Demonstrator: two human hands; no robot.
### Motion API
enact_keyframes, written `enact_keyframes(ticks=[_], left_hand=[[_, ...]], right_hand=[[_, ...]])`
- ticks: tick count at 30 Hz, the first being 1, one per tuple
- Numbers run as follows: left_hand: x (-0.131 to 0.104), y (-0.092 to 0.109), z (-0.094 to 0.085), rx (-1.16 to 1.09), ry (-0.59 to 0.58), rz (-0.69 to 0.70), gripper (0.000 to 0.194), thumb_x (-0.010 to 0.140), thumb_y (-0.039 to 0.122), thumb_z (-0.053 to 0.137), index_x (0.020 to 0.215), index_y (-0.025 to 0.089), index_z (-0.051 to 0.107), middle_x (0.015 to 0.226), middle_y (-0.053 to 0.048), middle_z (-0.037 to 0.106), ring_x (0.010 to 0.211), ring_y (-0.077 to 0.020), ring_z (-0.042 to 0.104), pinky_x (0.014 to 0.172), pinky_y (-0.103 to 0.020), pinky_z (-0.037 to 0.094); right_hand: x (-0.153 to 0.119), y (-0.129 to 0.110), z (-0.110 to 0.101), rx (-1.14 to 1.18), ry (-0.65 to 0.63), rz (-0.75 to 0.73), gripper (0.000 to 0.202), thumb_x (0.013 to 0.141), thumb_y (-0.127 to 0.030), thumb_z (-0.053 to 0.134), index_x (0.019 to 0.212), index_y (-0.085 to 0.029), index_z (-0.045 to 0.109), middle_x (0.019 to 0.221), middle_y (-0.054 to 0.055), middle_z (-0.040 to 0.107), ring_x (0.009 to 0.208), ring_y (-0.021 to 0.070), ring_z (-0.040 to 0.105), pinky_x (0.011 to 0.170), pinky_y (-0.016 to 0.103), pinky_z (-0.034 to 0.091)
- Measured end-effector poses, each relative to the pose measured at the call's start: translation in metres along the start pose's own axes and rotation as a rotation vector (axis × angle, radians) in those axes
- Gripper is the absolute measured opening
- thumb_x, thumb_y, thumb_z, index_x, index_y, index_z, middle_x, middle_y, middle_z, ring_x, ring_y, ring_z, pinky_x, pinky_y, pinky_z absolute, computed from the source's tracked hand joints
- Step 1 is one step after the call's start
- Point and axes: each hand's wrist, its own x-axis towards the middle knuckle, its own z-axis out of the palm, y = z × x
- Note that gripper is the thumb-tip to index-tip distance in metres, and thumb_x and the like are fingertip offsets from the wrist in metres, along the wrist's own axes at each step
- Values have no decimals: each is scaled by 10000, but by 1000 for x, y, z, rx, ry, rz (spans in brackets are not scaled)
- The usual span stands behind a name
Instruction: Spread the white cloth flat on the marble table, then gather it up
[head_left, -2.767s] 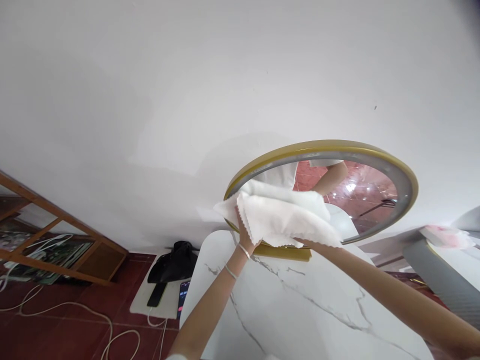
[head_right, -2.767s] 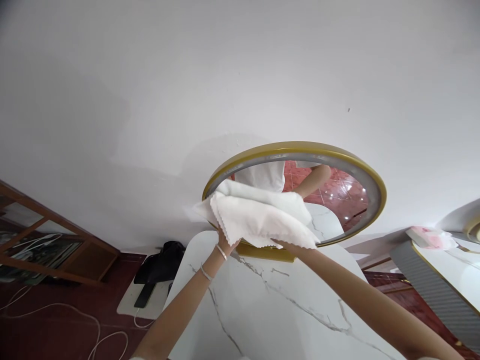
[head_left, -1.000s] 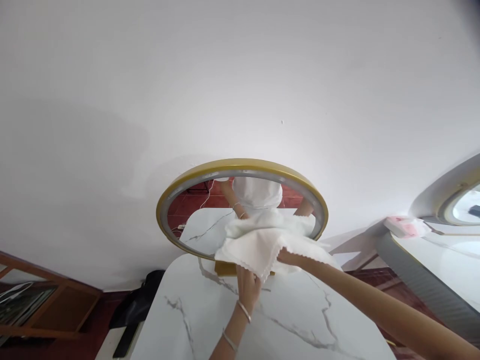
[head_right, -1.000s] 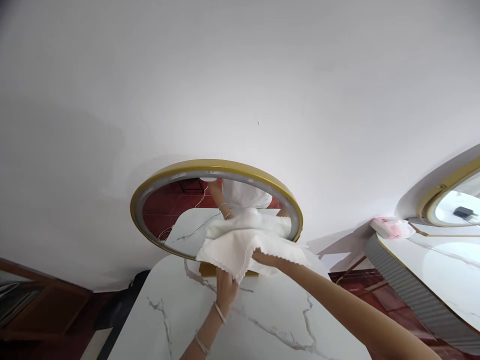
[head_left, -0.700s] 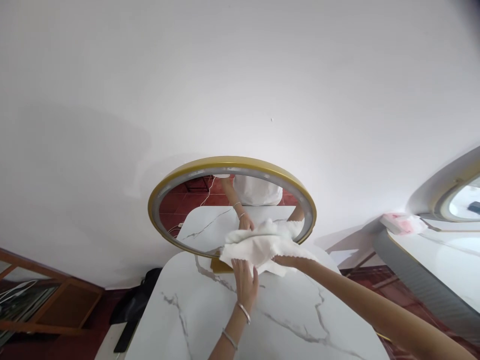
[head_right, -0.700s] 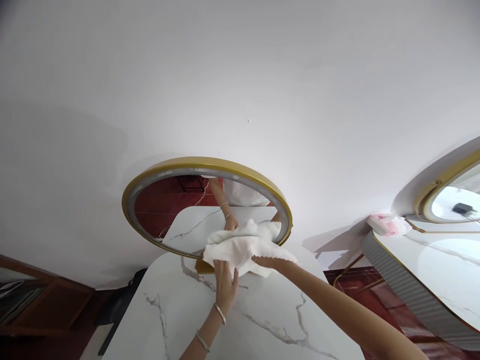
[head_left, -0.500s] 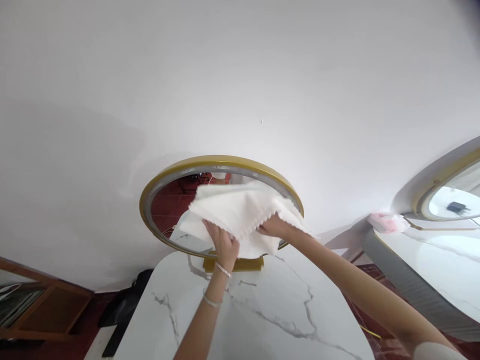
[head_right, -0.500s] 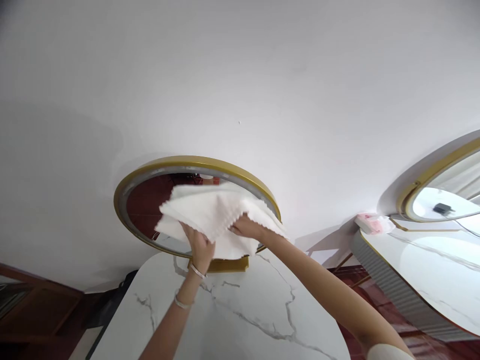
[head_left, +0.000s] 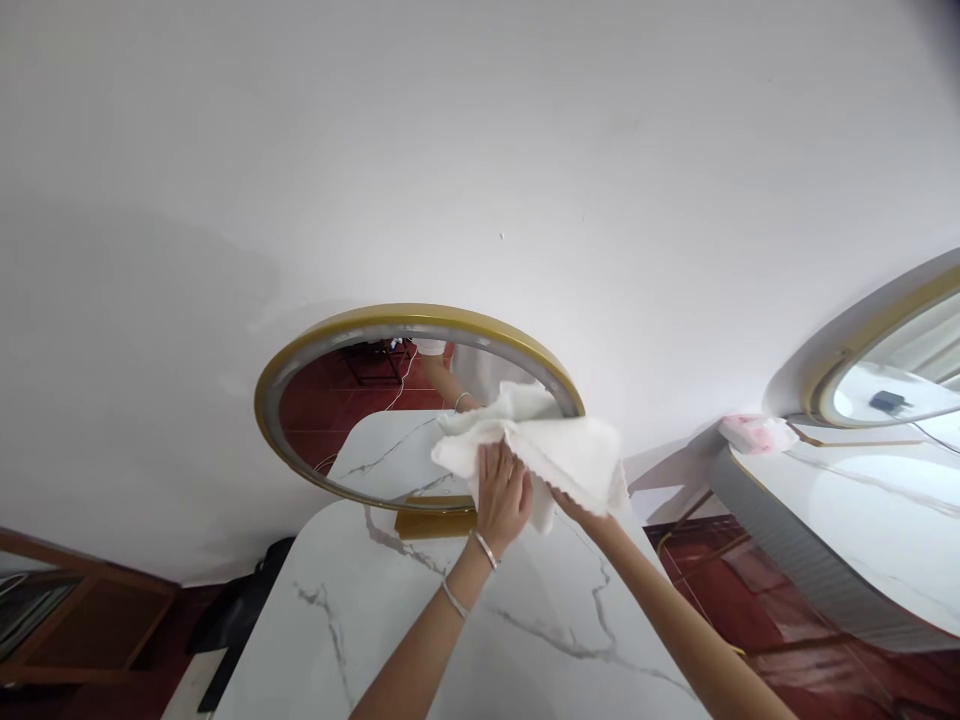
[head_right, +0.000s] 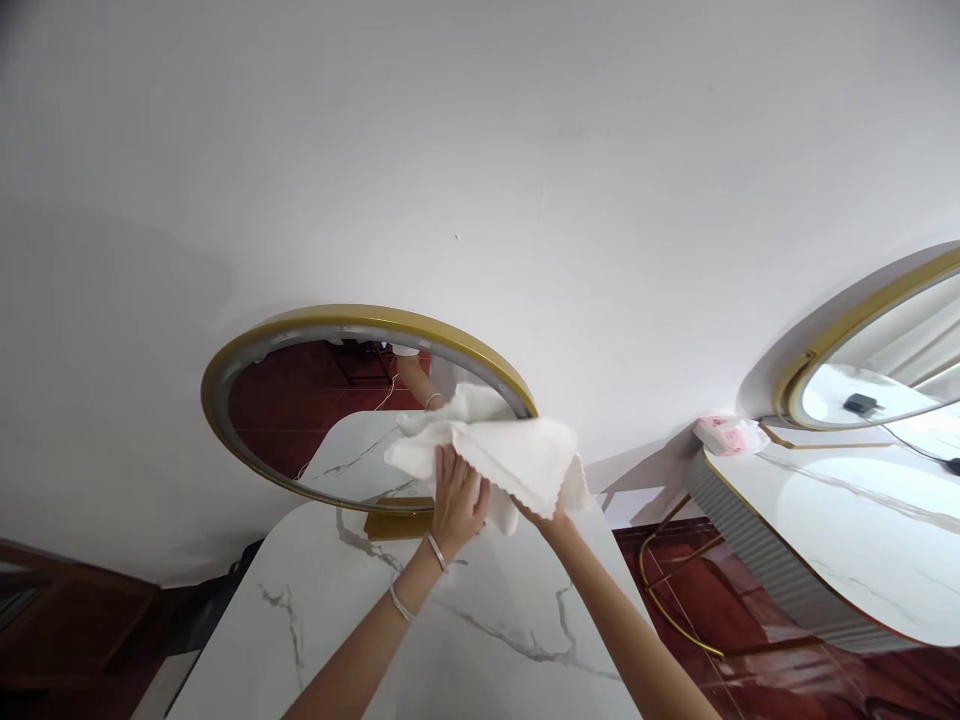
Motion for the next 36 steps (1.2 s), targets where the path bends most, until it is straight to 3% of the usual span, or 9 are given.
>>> enact_keyframes(ticks=[4, 7, 11, 14, 16, 21, 27, 32, 36], left_hand=[[-77, 4, 39, -28, -208, -68, 489, 880, 121, 351, 1366, 167, 372, 1402, -125, 467, 1393, -290, 267, 1120, -606, 278], [-118, 5, 53, -20, -256, -102, 442, 891, 142, 373, 1332, 147, 407, 1395, -149, 466, 1411, -312, 195, 1081, -610, 334], [-138, 14, 49, -19, -196, -85, 440, 897, 146, 399, 1336, 156, 396, 1466, -165, 364, 1425, -326, 89, 1046, -600, 371], [-130, 23, 31, -36, -100, -137, 515, 900, 132, 401, 1404, 180, 311, 1545, -159, 181, 1429, -320, 88, 1082, -584, 314], [-121, 21, 18, -40, 0, -252, 503, 903, 158, 423, 1396, 193, 332, 1553, -152, 156, 1427, -315, 131, 1101, -574, 274], [-115, -16, 3, -202, 47, -597, 295, 861, 331, 503, 1113, 187, 555, 1146, -128, 638, 1135, -296, 565, 1026, -579, 357], [-127, -48, -20, -405, -41, -582, 190, 857, 322, 412, 898, 205, 555, 870, -58, 676, 827, -195, 656, 753, -343, 532], [-102, -43, -79, -465, -71, -487, 190, 867, 389, 491, 812, 217, 552, 843, -34, 679, 823, -172, 643, 782, -298, 507], [-70, -34, -140, -455, -113, -428, 185, 881, 406, 501, 860, 229, 548, 843, -14, 660, 804, -157, 621, 764, -271, 491]], right_hand=[[-64, 7, 7, 103, -93, 49, 354, 830, -400, 519, 1120, -230, 632, 1115, 86, 675, 1078, 303, 597, 957, 475, 467], [-103, 0, 9, 292, -112, 263, 399, 823, -446, 532, 1137, -215, 610, 1037, 99, 695, 1001, 281, 638, 884, 434, 521], [-127, -15, 2, 470, 211, 695, 659, 765, -486, 591, 1312, -160, 420, 1096, 170, 641, 963, 283, 644, 802, 412, 534], [-121, -20, -16, 552, 339, 739, 805, 750, -409, 629, 1411, -182, 229, 1155, 173, 610, 995, 260, 635, 809, 393, 522], [-112, -18, -31, 528, 229, 651, 626, 769, -349, 606, 1343, -217, 392, 1151, 138, 628, 1041, 257, 619, 844, 386, 509], [-103, -9, -57, 385, 48, 484, 231, 813, -376, 584, 967, -242, 691, 1013, 68, 695, 1050, 265, 612, 843, 356, 501], [-102, -14, -70, 283, 231, 464, 275, 834, -439, 582, 710, -202, 647, 862, 77, 648, 808, 203, 603, 737, 322, 483], [-85, -39, -119, 316, 346, 506, 260, 849, -441, 558, 796, -206, 655, 1083, 102, 636, 961, 230, 586, 833, 346, 459], [-76, -63, -167, 377, 392, 649, 259, 831, -448, 591, 896, -205, 651, 857, 59, 687, 726, 177, 600, 648, 263, 458]])
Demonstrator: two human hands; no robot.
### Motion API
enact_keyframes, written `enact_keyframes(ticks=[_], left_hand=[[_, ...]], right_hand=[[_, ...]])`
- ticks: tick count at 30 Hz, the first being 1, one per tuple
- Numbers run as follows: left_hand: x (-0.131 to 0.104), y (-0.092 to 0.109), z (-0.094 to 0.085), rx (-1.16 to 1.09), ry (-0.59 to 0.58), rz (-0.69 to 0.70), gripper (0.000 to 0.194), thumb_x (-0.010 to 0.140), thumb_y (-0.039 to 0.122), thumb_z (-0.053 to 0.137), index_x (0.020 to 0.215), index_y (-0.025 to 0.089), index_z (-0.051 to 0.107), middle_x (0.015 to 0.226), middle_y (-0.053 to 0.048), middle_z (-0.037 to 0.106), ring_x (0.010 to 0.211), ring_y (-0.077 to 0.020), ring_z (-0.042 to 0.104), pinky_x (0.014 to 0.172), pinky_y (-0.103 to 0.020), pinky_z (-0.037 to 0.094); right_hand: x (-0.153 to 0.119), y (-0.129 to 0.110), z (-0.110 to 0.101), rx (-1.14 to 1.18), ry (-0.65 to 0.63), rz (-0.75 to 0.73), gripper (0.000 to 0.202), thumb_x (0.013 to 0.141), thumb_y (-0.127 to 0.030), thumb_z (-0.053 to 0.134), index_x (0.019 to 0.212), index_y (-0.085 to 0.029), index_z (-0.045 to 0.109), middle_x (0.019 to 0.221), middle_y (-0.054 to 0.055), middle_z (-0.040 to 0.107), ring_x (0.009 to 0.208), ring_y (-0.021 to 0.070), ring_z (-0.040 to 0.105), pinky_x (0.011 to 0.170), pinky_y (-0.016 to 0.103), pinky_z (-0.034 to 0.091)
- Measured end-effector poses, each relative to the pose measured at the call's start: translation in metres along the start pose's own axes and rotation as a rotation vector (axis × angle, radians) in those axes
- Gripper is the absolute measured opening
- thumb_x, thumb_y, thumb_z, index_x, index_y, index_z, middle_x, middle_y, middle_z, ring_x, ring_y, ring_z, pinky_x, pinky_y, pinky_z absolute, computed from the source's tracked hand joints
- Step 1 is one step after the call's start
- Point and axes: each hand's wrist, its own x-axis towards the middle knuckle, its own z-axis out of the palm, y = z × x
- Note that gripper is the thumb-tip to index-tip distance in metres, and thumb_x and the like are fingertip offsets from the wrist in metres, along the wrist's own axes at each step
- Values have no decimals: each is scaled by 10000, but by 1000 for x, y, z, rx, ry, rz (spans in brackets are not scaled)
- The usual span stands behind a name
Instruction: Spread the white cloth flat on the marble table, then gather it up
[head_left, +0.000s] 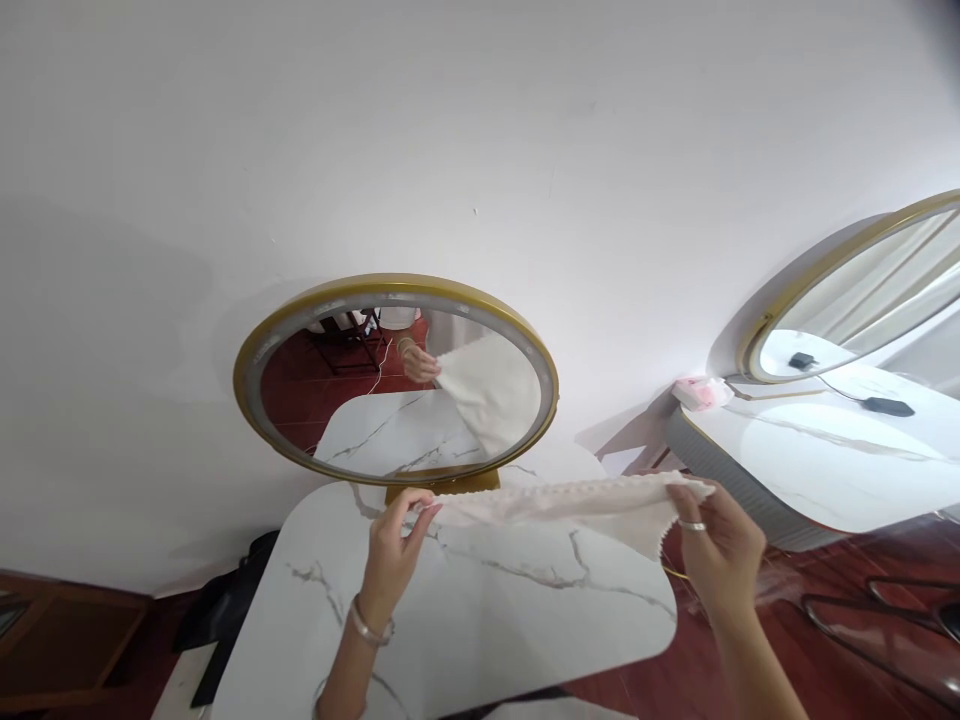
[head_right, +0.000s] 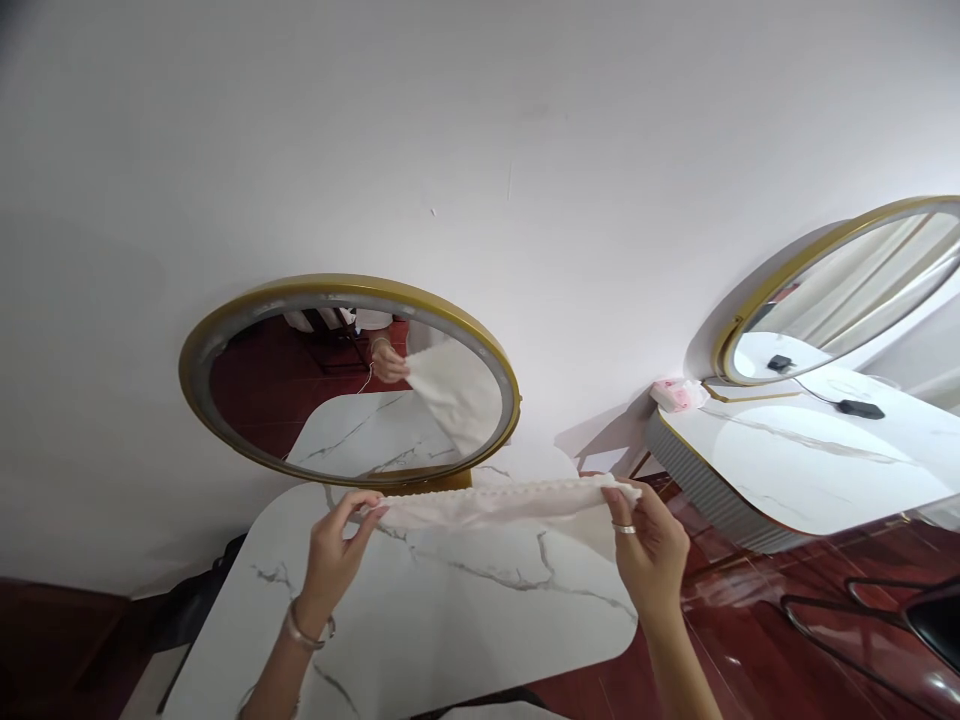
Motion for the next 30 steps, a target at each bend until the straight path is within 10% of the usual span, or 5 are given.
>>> enact_keyframes(ticks=[4, 13, 24, 30], left_hand=[[3, 17, -24, 95, -181, -33, 240, 927, 420, 391, 855, 229, 518, 796, 6, 608, 720, -140, 572, 675, -247, 453], [-22, -34, 1, 100, -408, -167, 395, 897, 503, 412, 646, 208, 489, 652, 29, 517, 606, -127, 479, 578, -235, 378], [-36, -32, -12, -39, -431, -269, 342, 840, 485, 516, 675, 201, 612, 830, -34, 654, 717, -151, 607, 568, -228, 482], [-26, -34, -21, -131, -477, -313, 338, 794, 484, 574, 630, 195, 635, 885, -61, 706, 832, -185, 650, 689, -269, 554]], right_hand=[[-2, -7, -3, 43, -64, 111, 286, 749, -486, 674, 827, -224, 592, 658, -4, 625, 544, 123, 509, 463, 216, 363], [-27, 72, 30, 343, -659, 463, 418, 665, -559, 716, 789, -210, 523, 667, -22, 626, 594, 129, 558, 551, 235, 415], [-20, 64, 16, 148, -884, 433, 429, 745, -593, 614, 742, -169, 682, 728, 37, 682, 727, 188, 620, 698, 298, 477], [-8, 71, 17, 187, -755, 480, 388, 654, -556, 720, 715, -173, 719, 743, 59, 714, 700, 194, 631, 674, 303, 494]])
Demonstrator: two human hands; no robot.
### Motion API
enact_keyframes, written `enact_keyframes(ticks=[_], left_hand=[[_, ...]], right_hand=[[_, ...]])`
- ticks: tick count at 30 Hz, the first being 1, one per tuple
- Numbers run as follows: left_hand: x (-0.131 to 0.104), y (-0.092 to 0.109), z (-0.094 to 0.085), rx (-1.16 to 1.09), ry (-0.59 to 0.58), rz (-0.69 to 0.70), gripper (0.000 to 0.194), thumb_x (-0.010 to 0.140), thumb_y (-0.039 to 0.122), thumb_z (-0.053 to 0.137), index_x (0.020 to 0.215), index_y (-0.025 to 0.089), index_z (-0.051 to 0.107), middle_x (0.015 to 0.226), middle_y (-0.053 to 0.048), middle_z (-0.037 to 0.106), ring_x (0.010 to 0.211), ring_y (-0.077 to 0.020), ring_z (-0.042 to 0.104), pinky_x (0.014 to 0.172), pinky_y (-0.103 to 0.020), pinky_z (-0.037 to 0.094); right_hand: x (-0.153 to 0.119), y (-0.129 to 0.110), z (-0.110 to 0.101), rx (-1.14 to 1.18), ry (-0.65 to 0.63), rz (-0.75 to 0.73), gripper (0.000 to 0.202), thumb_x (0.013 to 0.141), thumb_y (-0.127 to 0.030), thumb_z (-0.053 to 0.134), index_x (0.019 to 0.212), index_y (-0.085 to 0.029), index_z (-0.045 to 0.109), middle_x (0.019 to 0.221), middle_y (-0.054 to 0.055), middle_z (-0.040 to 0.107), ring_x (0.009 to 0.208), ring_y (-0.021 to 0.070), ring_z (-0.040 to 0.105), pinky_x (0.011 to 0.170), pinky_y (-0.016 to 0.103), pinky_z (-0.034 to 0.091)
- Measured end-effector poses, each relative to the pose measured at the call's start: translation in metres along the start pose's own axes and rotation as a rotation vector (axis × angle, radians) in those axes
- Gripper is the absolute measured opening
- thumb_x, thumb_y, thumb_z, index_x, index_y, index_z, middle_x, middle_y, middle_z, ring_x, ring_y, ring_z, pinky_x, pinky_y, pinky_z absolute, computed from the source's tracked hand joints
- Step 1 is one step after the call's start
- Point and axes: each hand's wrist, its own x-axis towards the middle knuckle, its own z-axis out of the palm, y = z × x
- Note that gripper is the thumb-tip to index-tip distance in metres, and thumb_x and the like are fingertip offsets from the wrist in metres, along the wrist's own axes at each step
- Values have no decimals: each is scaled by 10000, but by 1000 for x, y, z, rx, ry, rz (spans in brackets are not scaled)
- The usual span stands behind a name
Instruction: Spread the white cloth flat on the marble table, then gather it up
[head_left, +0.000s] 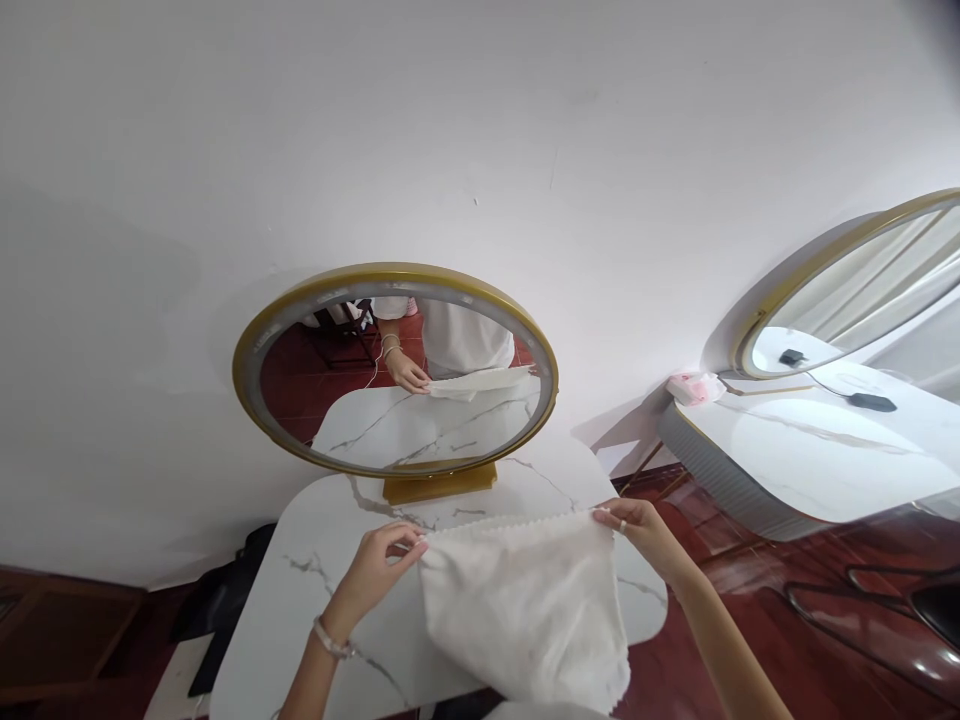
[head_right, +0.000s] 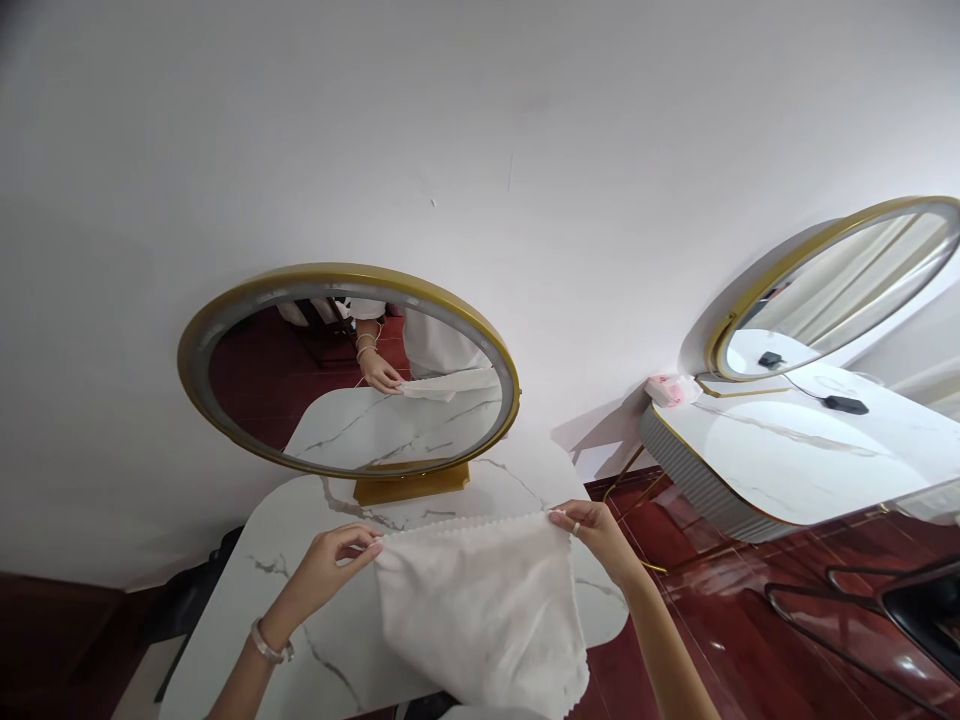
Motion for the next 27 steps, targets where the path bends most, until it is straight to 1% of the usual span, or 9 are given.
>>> enact_keyframes(ticks=[3, 6, 9, 12, 15, 18, 20, 23, 27], left_hand=[[8, 8, -13, 14, -77, -17, 298, 791, 457, 587, 657, 204, 671, 830, -46, 721, 781, -181, 662, 694, -271, 554], [17, 25, -28, 75, -105, 22, 256, 792, 437, 592, 707, 225, 707, 816, -36, 731, 773, -186, 669, 717, -278, 552], [22, 49, -43, 166, -68, 110, 245, 795, 443, 589, 726, 246, 717, 826, -27, 733, 786, -192, 671, 744, -294, 554], [17, 73, -55, 254, 8, 228, 261, 818, 442, 561, 703, 258, 705, 862, -25, 729, 813, -196, 668, 745, -312, 563], [0, 92, -60, 325, 95, 367, 239, 839, 408, 545, 716, 273, 699, 886, -18, 726, 818, -194, 672, 757, -332, 570], [-29, 100, -55, 319, 115, 447, 192, 843, 370, 551, 760, 280, 699, 880, -11, 726, 798, -188, 682, 754, -333, 577], [-51, 98, -48, 279, 67, 439, 180, 847, 359, 547, 777, 283, 695, 878, -13, 726, 789, -190, 684, 748, -331, 576], [-86, 92, -37, 206, -66, 345, 177, 851, 363, 546, 765, 288, 680, 851, -13, 721, 768, -193, 677, 747, -323, 563], [-122, 90, -29, 143, -218, 213, 204, 877, 326, 500, 754, 281, 655, 853, -13, 692, 742, -167, 643, 747, -288, 529]], right_hand=[[13, -1, -7, 81, 79, -13, 325, 567, -473, 808, 670, -181, 710, 727, 61, 719, 670, 184, 634, 651, 295, 499], [24, -16, -16, 118, 98, -49, 289, 537, -423, 837, 640, -190, 699, 691, 49, 711, 642, 169, 629, 619, 279, 497], [25, -42, -26, 97, 163, -130, 272, 540, -410, 840, 639, -200, 698, 692, 39, 707, 635, 159, 624, 599, 269, 498], [12, -70, -39, 53, 247, -230, 259, 540, -394, 841, 645, -206, 697, 750, 49, 713, 683, 175, 638, 612, 287, 521], [-16, -90, -48, 34, 319, -317, 240, 525, -365, 851, 625, -215, 693, 800, 58, 711, 752, 203, 654, 661, 326, 553], [-58, -95, -44, 21, 386, -374, 227, 514, -353, 856, 603, -229, 689, 771, 50, 699, 729, 206, 650, 637, 342, 564], [-90, -89, -35, 14, 446, -375, 224, 518, -359, 852, 603, -236, 684, 760, 49, 692, 713, 210, 645, 609, 345, 562], [-137, -68, -24, 13, 525, -326, 221, 518, -370, 848, 605, -250, 683, 769, 49, 689, 728, 219, 644, 608, 339, 558], [-188, -43, -28, -79, 582, -260, 217, 473, -376, 861, 595, -290, 703, 757, 71, 699, 731, 243, 658, 633, 341, 567]])
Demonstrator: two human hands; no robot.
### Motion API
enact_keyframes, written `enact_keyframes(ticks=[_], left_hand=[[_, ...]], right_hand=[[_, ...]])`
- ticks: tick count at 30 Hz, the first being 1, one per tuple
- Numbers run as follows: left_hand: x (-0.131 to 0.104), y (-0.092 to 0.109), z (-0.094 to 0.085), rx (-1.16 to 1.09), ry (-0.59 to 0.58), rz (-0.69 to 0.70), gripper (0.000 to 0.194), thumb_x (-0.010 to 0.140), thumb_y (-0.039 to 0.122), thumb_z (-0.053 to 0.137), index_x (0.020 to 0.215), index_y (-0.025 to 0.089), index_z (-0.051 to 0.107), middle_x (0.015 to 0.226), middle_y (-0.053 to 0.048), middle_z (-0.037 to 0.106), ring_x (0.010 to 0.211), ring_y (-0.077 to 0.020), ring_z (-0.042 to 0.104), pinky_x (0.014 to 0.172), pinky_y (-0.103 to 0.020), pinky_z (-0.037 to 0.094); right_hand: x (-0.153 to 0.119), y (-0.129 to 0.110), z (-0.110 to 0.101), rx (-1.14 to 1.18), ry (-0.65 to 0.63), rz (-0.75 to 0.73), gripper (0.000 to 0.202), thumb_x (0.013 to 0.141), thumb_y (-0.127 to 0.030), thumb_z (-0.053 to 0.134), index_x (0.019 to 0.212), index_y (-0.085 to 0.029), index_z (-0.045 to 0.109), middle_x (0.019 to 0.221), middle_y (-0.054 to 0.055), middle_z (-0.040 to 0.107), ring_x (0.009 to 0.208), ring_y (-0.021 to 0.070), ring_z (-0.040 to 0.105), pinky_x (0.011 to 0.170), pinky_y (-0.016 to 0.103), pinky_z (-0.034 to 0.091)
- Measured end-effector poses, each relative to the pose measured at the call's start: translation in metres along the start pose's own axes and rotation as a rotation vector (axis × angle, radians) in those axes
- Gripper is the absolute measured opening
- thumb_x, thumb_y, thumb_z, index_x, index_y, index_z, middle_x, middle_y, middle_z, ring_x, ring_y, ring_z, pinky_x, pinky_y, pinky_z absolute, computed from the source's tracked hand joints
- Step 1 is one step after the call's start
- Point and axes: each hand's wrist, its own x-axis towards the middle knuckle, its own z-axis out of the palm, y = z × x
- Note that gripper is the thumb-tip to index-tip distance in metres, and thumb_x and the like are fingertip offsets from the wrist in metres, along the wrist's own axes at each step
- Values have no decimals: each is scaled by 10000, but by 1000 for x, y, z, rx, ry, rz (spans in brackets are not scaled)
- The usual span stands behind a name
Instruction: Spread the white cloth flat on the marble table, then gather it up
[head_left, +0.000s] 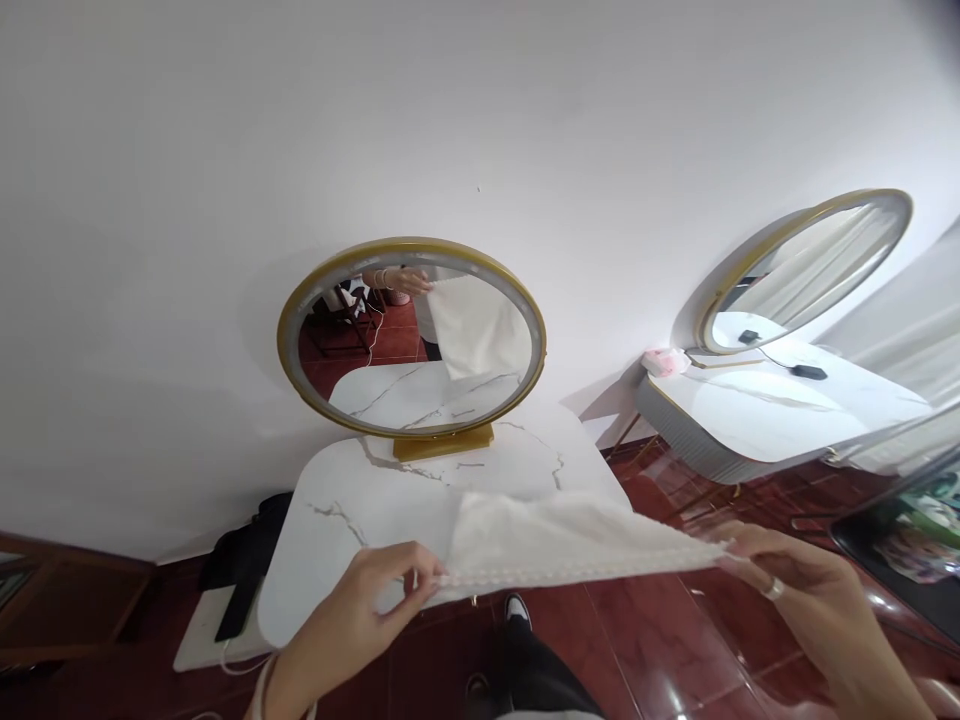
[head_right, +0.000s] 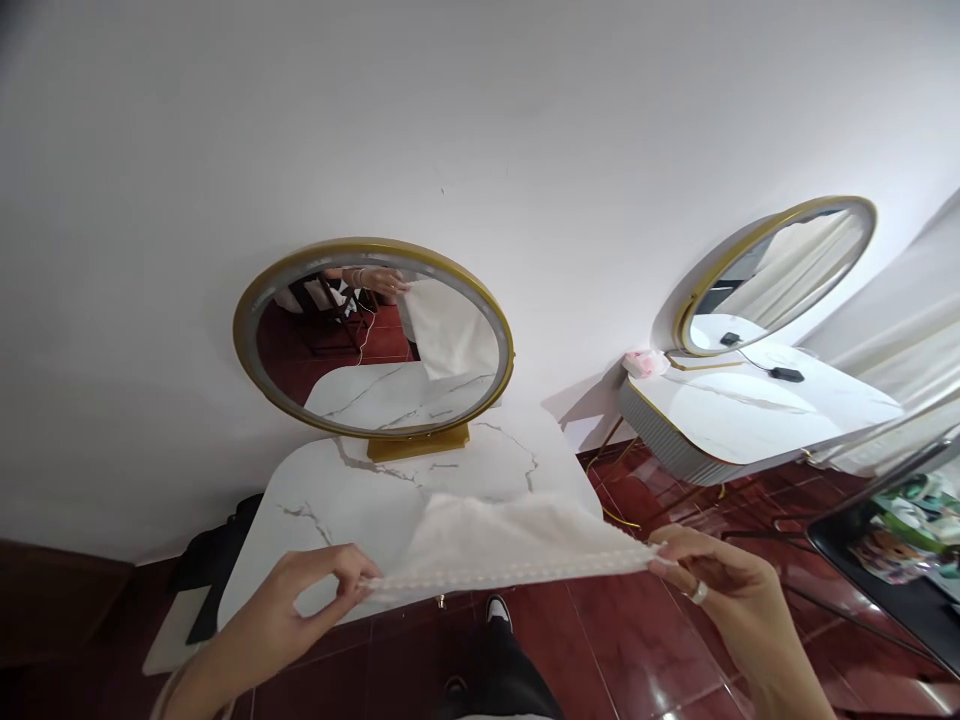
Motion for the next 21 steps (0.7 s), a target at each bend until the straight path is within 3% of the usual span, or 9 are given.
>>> enact_keyframes(ticks=[3, 6, 11, 14, 17, 21], left_hand=[[3, 2, 9, -36, -87, 12, 325, 907, 279, 407, 718, 267, 671, 989, -33, 663, 791, -156, 625, 747, -266, 500], [35, -12, 32, -15, -78, -31, 330, 909, 268, 382, 810, 266, 696, 997, -32, 647, 745, -141, 600, 702, -257, 484], [126, -79, 106, 46, 49, -111, 243, 818, 168, 452, 773, 207, 688, 870, -28, 647, 733, -141, 597, 685, -252, 490], [178, -115, 140, 98, 150, -180, 229, 806, 148, 446, 759, 172, 669, 841, -53, 631, 771, -164, 605, 751, -305, 500], [218, -136, 154, 161, 260, -235, 289, 841, 149, 369, 751, 157, 644, 840, -82, 616, 822, -193, 604, 819, -371, 495], [246, -147, 158, 241, 355, -261, 316, 855, 137, 328, 900, 155, 640, 964, -103, 620, 977, -214, 588, 913, -398, 474]], right_hand=[[-5, 6, -10, -59, 33, 45, 279, 494, -365, 856, 742, -315, 739, 787, 85, 702, 721, 233, 652, 598, 309, 553], [17, 24, 2, -78, -2, 95, 442, 523, -388, 836, 933, -272, 719, 757, 56, 681, 634, 180, 607, 524, 276, 513], [89, 105, 53, -79, -66, 265, 486, 547, -448, 758, 930, -170, 647, 672, -1, 633, 396, 85, 485, 340, 216, 372], [133, 158, 86, -68, -82, 320, 419, 531, -403, 711, 860, -162, 612, 671, -5, 625, 424, 121, 563, 399, 252, 480], [171, 194, 115, -76, -93, 326, 322, 544, -358, 664, 803, -178, 591, 668, 2, 621, 542, 179, 652, 542, 309, 569], [205, 214, 141, -137, -87, 295, 278, 625, -343, 601, 851, -182, 591, 750, 37, 644, 611, 196, 675, 644, 348, 578]])
